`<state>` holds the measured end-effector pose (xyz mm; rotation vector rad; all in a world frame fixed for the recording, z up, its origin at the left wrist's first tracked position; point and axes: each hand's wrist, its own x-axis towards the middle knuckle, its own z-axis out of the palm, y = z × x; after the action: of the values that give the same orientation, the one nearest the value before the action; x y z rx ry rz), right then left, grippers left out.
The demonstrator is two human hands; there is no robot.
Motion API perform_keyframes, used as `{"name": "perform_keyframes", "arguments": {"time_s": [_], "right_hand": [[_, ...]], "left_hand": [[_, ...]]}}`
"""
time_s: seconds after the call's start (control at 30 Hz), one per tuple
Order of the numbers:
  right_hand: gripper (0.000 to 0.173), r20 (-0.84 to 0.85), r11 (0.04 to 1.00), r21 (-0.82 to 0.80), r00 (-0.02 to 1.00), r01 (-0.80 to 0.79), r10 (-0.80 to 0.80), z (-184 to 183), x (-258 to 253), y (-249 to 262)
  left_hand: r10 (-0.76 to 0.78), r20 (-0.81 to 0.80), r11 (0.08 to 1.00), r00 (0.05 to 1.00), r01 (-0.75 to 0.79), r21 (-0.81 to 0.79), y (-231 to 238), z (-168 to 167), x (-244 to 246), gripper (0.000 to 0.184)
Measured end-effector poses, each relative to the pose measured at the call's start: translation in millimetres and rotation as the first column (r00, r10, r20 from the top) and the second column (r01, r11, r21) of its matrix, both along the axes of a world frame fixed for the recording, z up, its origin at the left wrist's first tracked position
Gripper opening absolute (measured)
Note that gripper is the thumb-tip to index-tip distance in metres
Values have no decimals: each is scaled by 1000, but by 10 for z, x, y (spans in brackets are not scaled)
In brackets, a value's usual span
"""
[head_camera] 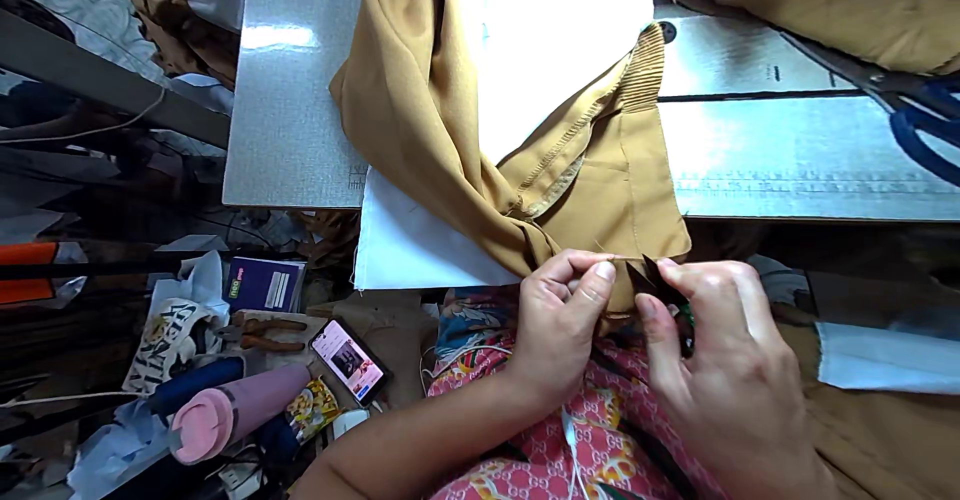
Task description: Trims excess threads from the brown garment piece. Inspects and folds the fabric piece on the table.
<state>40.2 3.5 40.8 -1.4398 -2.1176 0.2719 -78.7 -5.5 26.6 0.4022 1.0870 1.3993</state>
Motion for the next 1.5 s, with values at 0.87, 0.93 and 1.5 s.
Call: {"name": "perform_keyframes", "arguments": {"time_s": [0.87,0.93,1.5], "right_hand": [[28,5,1000,3,1000,9,-9,-20,-3,33],[28,-5,1000,-2,1000,12,-12,-26,-2,33],[25,-148,998,51,988,-29,37,-199,18,101]], "left_hand": [[-3,6,998,1000,3,-57,17,20,-17,18],[-3,0,999,1000,3,-54,16,20,-16,18],[-29,28,992,999,33,-123,62,47,-63,19]]}}
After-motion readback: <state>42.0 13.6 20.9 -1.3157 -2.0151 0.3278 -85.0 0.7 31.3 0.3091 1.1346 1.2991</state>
